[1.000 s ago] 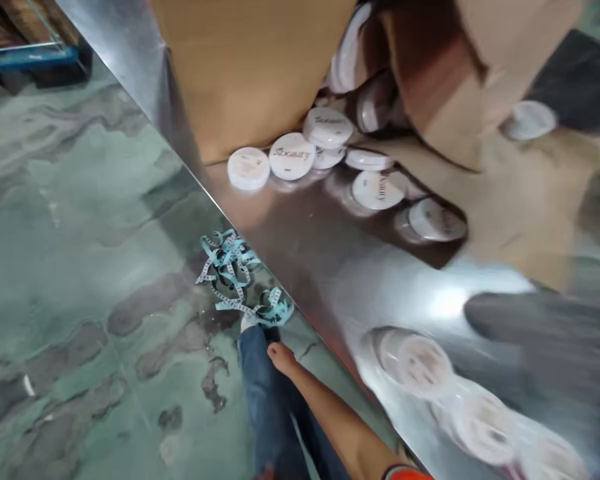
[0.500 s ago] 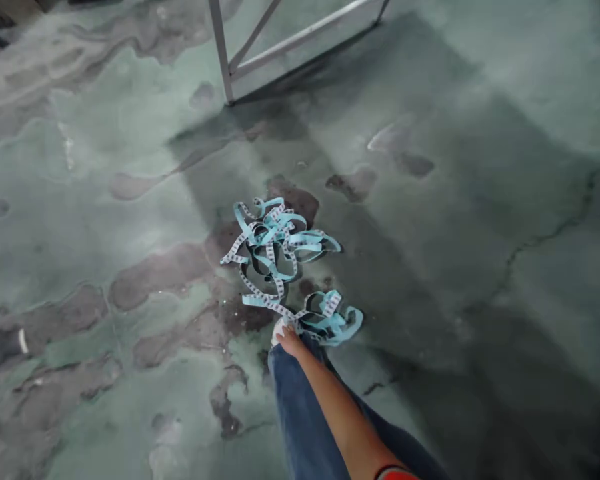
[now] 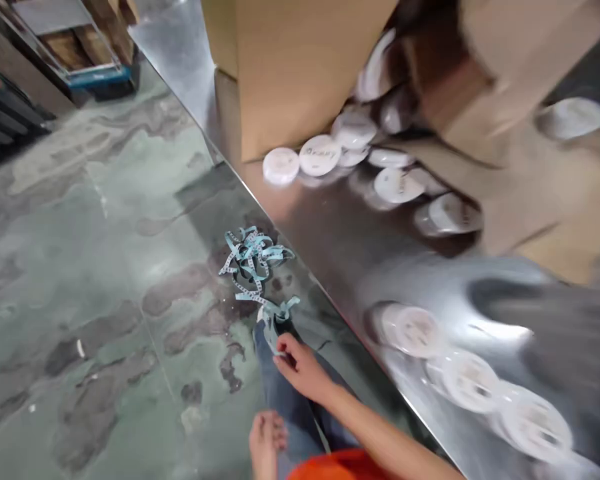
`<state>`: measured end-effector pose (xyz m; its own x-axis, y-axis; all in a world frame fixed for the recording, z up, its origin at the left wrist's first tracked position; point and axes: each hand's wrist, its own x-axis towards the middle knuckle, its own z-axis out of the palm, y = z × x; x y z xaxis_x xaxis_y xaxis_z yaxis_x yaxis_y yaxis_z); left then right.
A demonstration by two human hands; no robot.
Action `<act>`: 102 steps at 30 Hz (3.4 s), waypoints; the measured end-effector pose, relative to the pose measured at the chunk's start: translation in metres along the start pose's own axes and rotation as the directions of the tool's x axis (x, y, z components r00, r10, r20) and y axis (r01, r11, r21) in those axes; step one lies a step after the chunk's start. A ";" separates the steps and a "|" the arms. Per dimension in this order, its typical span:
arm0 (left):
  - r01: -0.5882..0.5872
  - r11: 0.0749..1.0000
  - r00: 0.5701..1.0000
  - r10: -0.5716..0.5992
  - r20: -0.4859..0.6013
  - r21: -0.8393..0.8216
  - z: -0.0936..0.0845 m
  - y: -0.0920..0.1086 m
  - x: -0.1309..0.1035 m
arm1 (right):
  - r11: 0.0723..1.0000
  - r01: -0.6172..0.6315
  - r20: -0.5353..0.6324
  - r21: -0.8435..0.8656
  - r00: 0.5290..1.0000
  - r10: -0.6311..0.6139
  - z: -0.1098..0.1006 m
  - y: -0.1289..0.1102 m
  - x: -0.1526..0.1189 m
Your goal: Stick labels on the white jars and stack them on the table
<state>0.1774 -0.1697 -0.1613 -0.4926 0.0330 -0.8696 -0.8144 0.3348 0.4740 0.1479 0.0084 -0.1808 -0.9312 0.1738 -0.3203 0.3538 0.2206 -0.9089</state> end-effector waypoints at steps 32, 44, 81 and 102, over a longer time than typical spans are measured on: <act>-0.808 0.574 0.485 0.515 0.706 0.136 0.086 0.273 -0.165 | 0.952 0.185 -0.805 -0.243 0.509 -0.304 -0.139 -0.213 -0.139; -0.936 0.293 0.322 0.479 0.817 0.197 0.078 0.264 -0.152 | 0.992 0.122 -0.794 0.009 0.604 -0.067 -0.107 -0.193 -0.136; -0.828 -0.553 0.156 -0.072 0.985 0.090 0.180 0.199 -0.005 | 0.597 -0.730 -0.702 0.333 0.230 0.674 -0.161 -0.056 -0.084; -0.792 -0.599 0.201 -0.069 0.977 0.120 0.182 0.196 -0.023 | 0.544 -0.806 -0.743 0.233 0.213 0.634 -0.162 -0.051 -0.068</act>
<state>0.0849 0.0662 -0.0734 0.2574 0.9037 -0.3423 0.9147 -0.1137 0.3878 0.2075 0.1410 -0.0692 0.0903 0.8905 -0.4460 0.9228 -0.2432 -0.2987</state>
